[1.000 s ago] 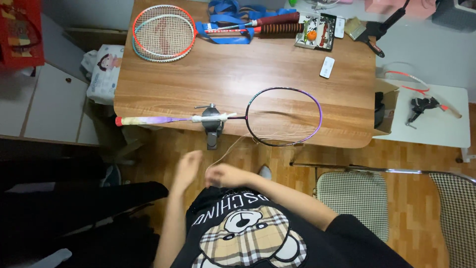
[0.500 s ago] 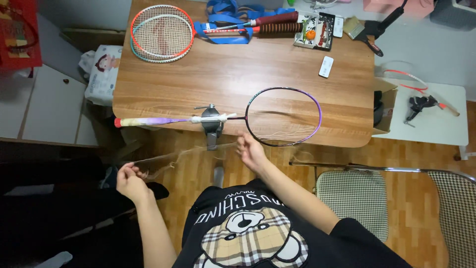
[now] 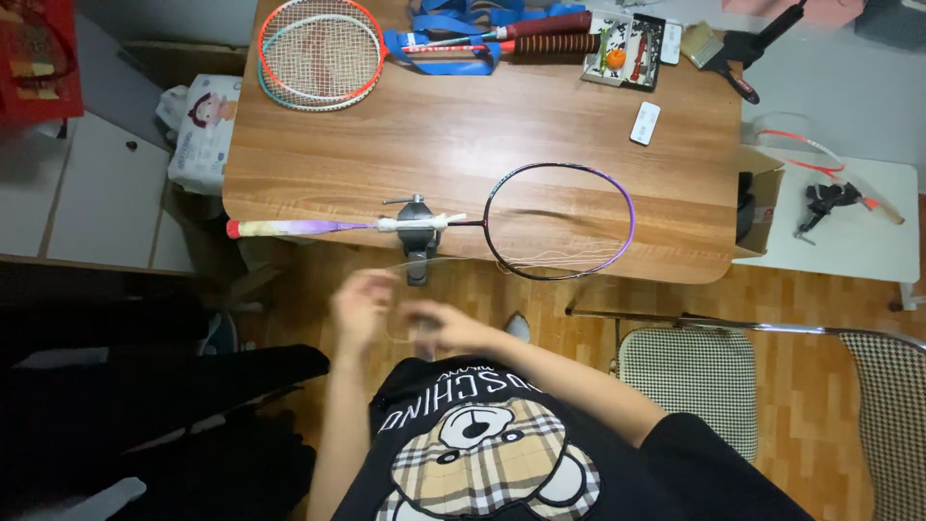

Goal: The person manually strings a badminton racket using a clamp tool.

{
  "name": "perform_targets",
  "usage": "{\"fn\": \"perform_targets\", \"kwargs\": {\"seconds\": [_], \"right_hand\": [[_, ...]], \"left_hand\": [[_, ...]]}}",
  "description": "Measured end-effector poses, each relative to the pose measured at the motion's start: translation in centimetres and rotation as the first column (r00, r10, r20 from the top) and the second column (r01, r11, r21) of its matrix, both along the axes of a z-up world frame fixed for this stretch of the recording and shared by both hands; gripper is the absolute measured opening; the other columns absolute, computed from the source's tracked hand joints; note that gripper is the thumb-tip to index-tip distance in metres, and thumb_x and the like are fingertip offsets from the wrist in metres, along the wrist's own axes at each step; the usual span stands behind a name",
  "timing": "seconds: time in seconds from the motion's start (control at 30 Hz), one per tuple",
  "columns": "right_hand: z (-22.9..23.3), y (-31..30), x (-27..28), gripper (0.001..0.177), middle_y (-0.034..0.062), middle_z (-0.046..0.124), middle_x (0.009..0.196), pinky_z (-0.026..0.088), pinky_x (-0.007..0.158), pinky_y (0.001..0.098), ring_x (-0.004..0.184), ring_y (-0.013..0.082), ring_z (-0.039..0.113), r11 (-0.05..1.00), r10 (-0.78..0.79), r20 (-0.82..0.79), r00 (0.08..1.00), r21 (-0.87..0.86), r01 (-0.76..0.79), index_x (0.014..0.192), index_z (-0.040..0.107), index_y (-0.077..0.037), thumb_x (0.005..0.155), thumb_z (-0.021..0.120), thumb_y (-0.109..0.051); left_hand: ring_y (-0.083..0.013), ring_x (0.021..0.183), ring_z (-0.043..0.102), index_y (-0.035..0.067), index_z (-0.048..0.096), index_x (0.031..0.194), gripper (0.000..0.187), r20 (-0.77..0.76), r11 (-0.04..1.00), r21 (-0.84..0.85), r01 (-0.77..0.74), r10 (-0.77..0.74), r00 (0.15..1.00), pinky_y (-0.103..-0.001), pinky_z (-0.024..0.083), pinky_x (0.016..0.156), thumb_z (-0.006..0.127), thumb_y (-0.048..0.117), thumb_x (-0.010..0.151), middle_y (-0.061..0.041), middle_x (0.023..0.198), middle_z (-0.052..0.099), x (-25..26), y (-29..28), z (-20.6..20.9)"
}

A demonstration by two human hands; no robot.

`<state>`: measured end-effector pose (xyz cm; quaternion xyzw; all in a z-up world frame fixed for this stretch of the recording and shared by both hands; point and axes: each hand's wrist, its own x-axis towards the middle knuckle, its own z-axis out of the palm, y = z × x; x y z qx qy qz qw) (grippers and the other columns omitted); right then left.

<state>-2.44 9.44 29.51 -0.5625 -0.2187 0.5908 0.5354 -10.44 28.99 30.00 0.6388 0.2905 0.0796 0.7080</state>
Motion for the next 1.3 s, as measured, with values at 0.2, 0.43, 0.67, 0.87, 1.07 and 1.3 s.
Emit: {"fn": "perform_targets", "kwargs": {"seconds": [0.2,0.43,0.67,0.87,1.07,1.3], "right_hand": [[-10.8,-4.1,5.3,0.027,0.0056,0.06,0.099,0.038,0.055,0.0247,0.069,0.013,0.057,0.625,-0.222,-0.957,0.186,0.007,0.781,0.131,0.056,-0.009,0.11,0.052,-0.025],[-2.1,-0.5,0.5,0.022,0.0034,0.068,0.089,0.038,0.051,0.0269,0.069,0.0136,0.055,0.985,-0.169,-0.039,0.985,0.011,0.17,0.106,0.069,-0.007,0.108,0.051,-0.019],[-6.8,0.8,-3.8,0.023,0.0133,0.074,0.112,0.052,0.095,0.0401,0.105,0.0239,0.067,0.855,0.375,0.403,0.835,0.197,-0.479,0.118,0.07,-0.007,0.1,0.058,-0.015],[2.2,-0.6,3.3,0.046,0.0096,0.065,0.122,0.055,0.07,0.0292,0.089,0.0198,0.067,0.874,-0.44,-0.403,0.802,0.012,0.486,0.143,0.047,-0.01,0.099,0.053,-0.02],[-11.7,-3.5,3.2,0.026,0.0044,0.059,0.09,0.043,0.053,0.0271,0.064,0.0127,0.054,0.647,-0.488,-0.694,0.53,0.121,0.753,0.122,0.061,-0.003,0.098,0.053,-0.005],[-4.1,0.2,-2.4,0.039,0.0152,0.074,0.099,0.055,0.082,0.0421,0.092,0.0312,0.071,0.907,0.236,0.641,0.731,0.125,-0.403,0.108,0.071,-0.01,0.073,0.059,0.004]], "left_hand": [[-0.0078,0.071,0.052,0.007,0.064,0.102,0.016,0.29,0.603,-0.209,-0.77,0.79,0.54,-0.022,0.041,0.056,0.049,0.009,0.106,0.002,0.081,0.055,-8.7,11.6,-2.2],[-0.0212,0.102,0.064,0.003,0.062,0.113,0.016,0.178,0.632,0.568,-0.527,0.531,0.829,-0.032,0.054,0.095,0.053,0.006,0.101,-0.008,0.11,0.067,-7.0,7.2,-7.4],[-0.0164,0.085,0.063,0.006,0.07,0.123,0.03,-0.185,0.805,-0.101,0.584,-0.592,0.784,-0.028,0.051,0.072,0.059,0.008,0.095,-0.01,0.097,0.071,0.7,-3.7,-1.2],[-0.0119,0.07,0.057,0.01,0.065,0.098,0.015,0.24,0.836,-0.282,-0.471,0.536,0.809,-0.026,0.047,0.06,0.05,0.008,0.097,-0.003,0.087,0.064,-3.6,8.1,-1.3],[-0.0143,0.078,0.057,0.006,0.066,0.111,0.023,0.212,0.655,0.22,-0.722,0.691,0.691,-0.028,0.045,0.068,0.056,0.026,0.109,-0.006,0.096,0.064,-8.3,12.9,-4.8],[-0.0184,0.102,0.07,0.015,0.07,0.117,0.025,-0.366,0.853,-0.04,0.52,-0.497,0.787,-0.031,0.055,0.091,0.05,0.018,0.101,-0.004,0.119,0.071,1.6,-3.1,1.0]]}}
